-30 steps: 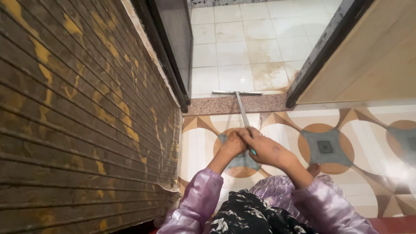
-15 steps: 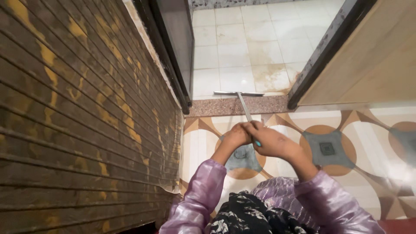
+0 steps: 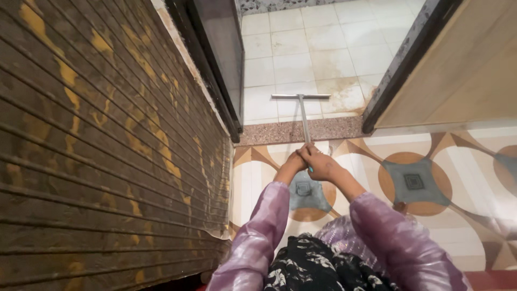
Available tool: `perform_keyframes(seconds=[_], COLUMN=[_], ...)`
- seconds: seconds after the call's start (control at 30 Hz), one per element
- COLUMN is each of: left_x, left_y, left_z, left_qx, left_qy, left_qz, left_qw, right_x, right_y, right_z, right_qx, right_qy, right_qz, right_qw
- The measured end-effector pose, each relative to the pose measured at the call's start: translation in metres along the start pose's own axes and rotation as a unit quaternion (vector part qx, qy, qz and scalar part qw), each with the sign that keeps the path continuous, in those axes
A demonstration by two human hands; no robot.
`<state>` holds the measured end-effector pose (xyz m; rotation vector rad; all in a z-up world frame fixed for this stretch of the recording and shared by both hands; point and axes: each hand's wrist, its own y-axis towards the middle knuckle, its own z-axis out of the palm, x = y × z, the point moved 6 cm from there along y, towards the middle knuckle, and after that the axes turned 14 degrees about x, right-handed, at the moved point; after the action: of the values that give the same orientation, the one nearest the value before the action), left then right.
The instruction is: The person uses a squeegee by hand to push liquid across tiled bathroom floor. They move the tool in deliberate strokes to clear the surface.
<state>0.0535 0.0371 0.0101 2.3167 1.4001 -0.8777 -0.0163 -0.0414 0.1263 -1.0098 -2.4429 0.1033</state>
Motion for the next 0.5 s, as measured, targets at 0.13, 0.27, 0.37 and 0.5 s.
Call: perform_keyframes(seconds=[0.13,0.27,0.37,0.5], left_x=[0.001,-0.013,-0.016,-0.004], left_y=[0.014,0.025,0.022,0.016], left_z=[0.005,0.004,0.006,0.004], left_qx=[0.084,0.129,0.117,0.083], left_qy=[0.1,0.193,0.183,0.145], left_qz=[-0.065,-0.017,-0.016,-0.036], left_qw=[0.989,0.973,0.976,0.985], right_x=[0.004,0.015,0.021,0.03], right_y=[-0.014,-0.025,-0.031,-0.024], right_z=[-0.022,-0.041,-0.046,-0.05], right_qx=[0.005,0.008,0.006,0.018], right_qy=[0.005,-0.013,-0.013,-0.027], right_qz=[0.005,0.012,-0.001,-0.012], right_qw=[1.0,1.0,1.0,0.999])
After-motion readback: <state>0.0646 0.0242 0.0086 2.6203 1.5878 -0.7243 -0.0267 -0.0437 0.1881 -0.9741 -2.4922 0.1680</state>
